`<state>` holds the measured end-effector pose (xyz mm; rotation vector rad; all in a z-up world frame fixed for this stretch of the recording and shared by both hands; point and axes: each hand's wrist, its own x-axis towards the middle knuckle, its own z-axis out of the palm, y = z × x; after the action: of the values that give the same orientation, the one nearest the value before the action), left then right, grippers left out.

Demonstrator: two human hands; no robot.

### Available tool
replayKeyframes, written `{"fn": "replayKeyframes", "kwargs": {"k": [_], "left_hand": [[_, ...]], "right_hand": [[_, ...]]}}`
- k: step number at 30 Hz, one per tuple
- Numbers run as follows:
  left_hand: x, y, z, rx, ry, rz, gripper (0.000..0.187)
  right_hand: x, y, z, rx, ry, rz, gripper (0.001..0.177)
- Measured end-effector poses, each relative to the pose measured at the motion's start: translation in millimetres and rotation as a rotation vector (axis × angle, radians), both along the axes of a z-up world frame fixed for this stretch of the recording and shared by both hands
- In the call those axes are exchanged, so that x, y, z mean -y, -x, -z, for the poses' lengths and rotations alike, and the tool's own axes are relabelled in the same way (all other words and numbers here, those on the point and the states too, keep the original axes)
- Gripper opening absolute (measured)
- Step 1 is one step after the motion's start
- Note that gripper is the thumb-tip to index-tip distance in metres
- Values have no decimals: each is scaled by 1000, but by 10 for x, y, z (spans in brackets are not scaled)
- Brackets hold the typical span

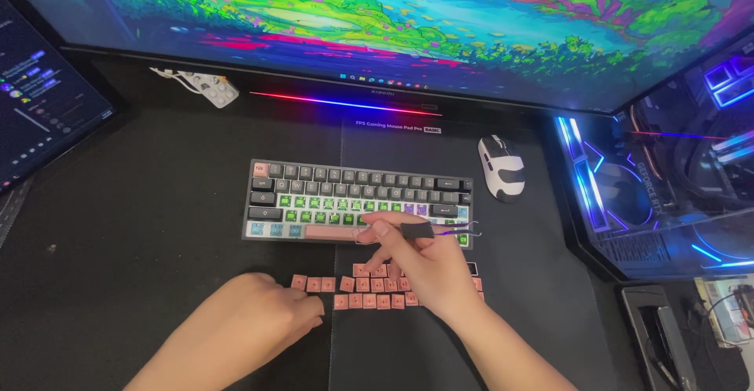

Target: The person installs pink keycaps onto a mechanical keyboard using a keycap puller. They pick up each keycap from a pile on the desk and place it onto the corresponding switch, repeating the process across the keyboard.

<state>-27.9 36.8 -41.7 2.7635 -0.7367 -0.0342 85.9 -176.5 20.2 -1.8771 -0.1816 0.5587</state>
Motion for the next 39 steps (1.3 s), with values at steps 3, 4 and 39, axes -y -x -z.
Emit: {"fn": "replayKeyframes", "kwargs": {"k": [3, 4, 39], "left_hand": [[18, 5, 10, 69, -85, 111, 24], [18, 0, 34, 69, -85, 111, 24], [-236, -174, -504, -553, 3, -433, 28]], "right_hand": [[24, -6, 32, 38, 14, -31, 37], [23, -5, 26, 38, 14, -31, 37], [83, -76, 146, 4, -82, 21, 63]]}}
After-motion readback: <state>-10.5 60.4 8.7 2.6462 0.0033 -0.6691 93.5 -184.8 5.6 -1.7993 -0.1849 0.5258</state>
